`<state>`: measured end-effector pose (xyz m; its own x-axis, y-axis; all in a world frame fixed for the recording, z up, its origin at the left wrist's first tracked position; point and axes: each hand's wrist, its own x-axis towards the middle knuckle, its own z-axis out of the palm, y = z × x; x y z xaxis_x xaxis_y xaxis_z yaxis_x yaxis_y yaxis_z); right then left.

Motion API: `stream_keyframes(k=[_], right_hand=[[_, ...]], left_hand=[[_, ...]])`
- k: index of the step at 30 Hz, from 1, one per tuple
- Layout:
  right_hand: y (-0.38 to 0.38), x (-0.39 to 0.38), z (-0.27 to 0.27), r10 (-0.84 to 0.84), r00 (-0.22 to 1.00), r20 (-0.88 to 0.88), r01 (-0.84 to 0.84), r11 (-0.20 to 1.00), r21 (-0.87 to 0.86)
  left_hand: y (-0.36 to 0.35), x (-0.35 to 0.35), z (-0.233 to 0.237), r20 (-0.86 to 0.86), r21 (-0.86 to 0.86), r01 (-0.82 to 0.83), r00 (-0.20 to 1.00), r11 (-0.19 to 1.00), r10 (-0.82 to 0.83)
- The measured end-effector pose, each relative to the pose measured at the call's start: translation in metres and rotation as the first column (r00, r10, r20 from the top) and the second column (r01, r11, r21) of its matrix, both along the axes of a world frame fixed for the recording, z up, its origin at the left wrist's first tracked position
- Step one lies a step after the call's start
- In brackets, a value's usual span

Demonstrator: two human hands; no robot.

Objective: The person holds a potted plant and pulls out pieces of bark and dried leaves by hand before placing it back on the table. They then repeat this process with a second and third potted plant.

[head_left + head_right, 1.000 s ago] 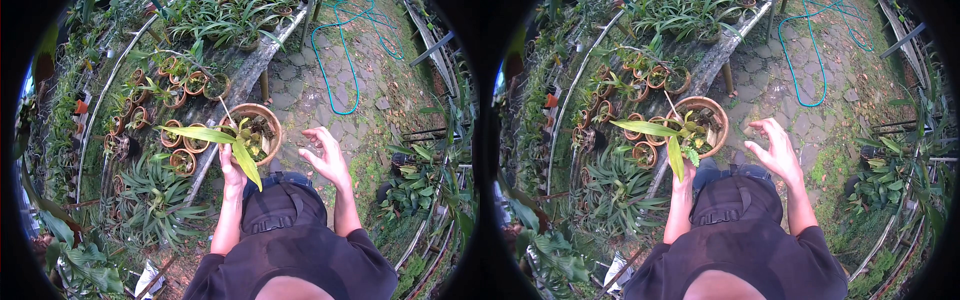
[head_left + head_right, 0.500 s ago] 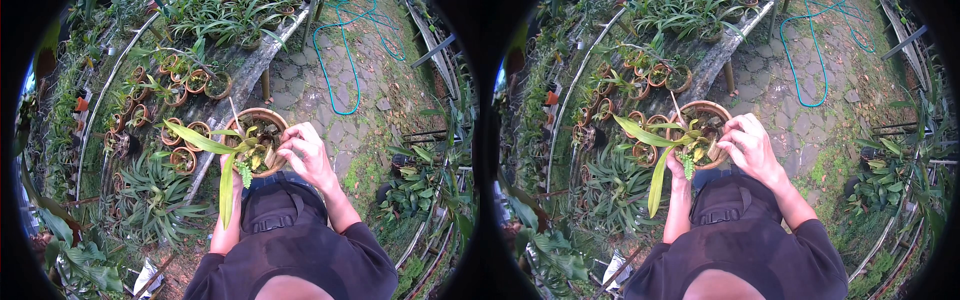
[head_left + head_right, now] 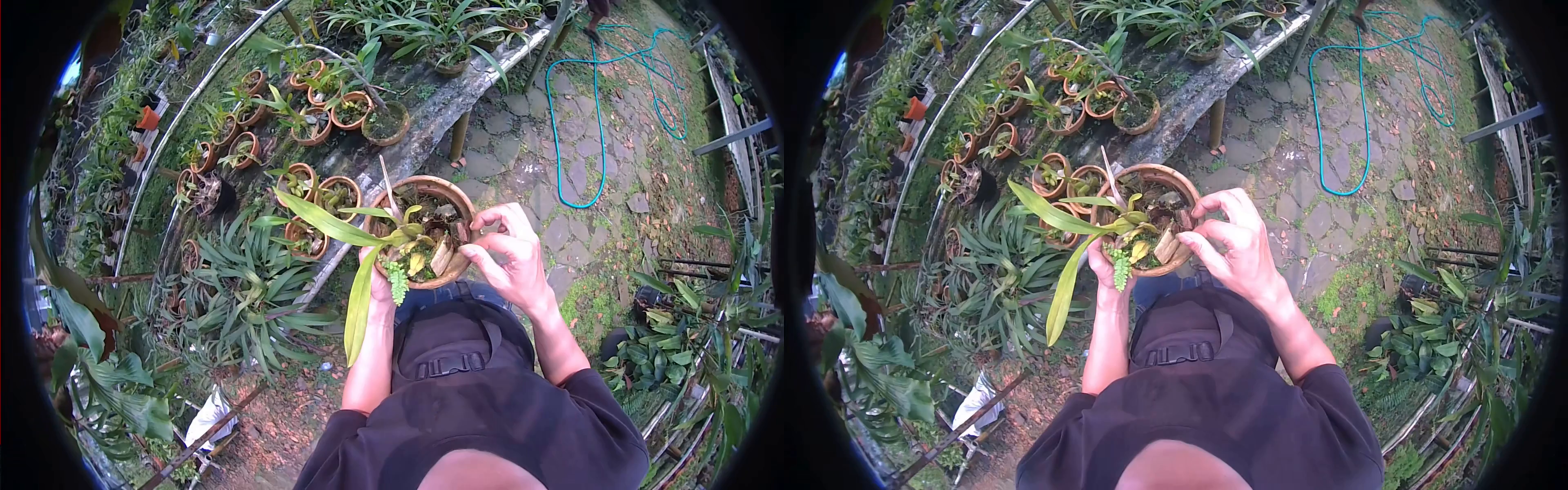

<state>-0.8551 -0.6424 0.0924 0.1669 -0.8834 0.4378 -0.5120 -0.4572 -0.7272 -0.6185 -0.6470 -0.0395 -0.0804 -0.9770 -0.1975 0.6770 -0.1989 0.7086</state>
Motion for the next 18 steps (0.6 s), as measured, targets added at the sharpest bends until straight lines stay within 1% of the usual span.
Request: stream_keyframes(k=[3, 4, 6, 10, 12, 14, 16, 18], right_hand=[[-0.011, 0.018, 0.000, 0.009, 0.999, 0.047, -0.012, 0.998, 0.056], [-0.014, 0.022, -0.001, 0.052, 0.998, 0.027, -0.053, 0.997, 0.060], [-0.021, 0.029, -0.002, 0.141, 0.990, -0.014, -0.140, 0.988, 0.067], [-0.037, 0.054, -0.006, 0.269, 0.963, -0.009, -0.268, 0.961, 0.065], [-0.046, 0.068, -0.007, 0.306, 0.952, -0.001, -0.305, 0.949, 0.084], [-0.055, 0.083, -0.006, 0.338, 0.941, -0.006, -0.336, 0.936, 0.109], [-0.065, 0.099, -0.005, 0.375, 0.927, -0.003, -0.372, 0.920, 0.122], [-0.073, 0.116, -0.007, 0.418, 0.908, 0.013, -0.416, 0.901, 0.126]], left_hand=[[0.007, 0.002, 0.014, 0.086, -0.008, -0.166, 0.982, 0.986, 0.166], [0.011, 0.002, 0.027, 0.116, -0.032, -0.174, 0.977, 0.984, 0.177], [0.019, 0.014, 0.014, 0.156, -0.031, -0.227, 0.961, 0.973, 0.229], [0.037, 0.041, 0.000, 0.097, -0.067, -0.279, 0.954, 0.958, 0.284], [0.052, 0.058, -0.024, 0.108, -0.053, -0.316, 0.941, 0.947, 0.320], [0.056, 0.067, -0.022, 0.167, 0.088, -0.388, 0.914, 0.917, 0.370], [0.050, 0.069, 0.023, 0.248, 0.122, -0.431, 0.886, 0.894, 0.393], [0.048, 0.078, 0.041, 0.313, 0.059, -0.427, 0.866, 0.902, 0.389]])
